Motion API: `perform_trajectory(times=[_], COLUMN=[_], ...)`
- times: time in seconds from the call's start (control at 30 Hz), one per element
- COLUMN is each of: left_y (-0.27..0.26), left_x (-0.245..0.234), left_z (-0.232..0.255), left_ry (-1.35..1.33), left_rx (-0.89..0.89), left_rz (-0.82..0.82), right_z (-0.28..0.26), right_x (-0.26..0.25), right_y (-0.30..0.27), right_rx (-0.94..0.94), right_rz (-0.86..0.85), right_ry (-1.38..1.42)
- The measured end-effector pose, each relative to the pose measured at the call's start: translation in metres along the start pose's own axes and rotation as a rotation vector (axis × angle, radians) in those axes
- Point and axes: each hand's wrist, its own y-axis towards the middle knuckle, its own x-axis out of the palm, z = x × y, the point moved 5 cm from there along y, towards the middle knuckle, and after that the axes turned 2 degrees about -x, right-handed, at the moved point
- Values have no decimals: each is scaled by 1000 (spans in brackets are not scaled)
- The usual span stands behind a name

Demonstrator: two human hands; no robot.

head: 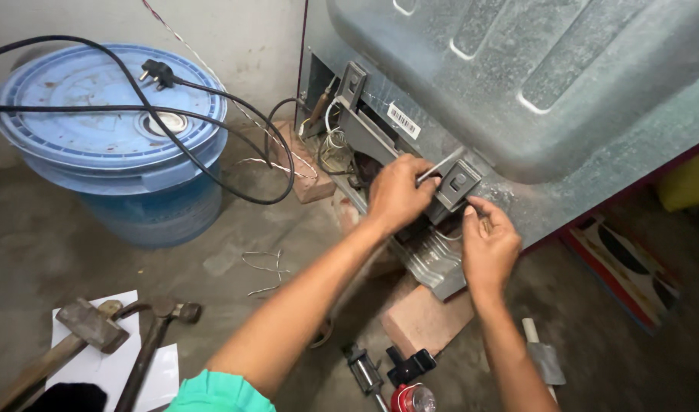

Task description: The person removes a metal cover from the back of a refrigerator using a screwdriver, wipes the compressor with a cloth, and then reinstalls the cover. They handle the cover, compressor, and tools throughout the process.

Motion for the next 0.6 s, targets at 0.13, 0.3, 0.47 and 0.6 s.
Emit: perform_trajectory(times=[0.13,0.3,0.47,0.6], left_y=[-4,-4,-10,-11], left_x=[7,15,17,17], left_z=[11,8,3,3], left_ry=[-35,9,-11,-9], left_rx=[-37,-100,-20,28], left_rz=[51,-34,5,11], right_z=[-3,-2,-3,-14], right_x=[4,6,5,2], right_y=[11,17,11,2], right_rx=[-78,-34,-70,-161], right_rz=[32,64,46,28], right_ry=[-214,-254,-220,-117])
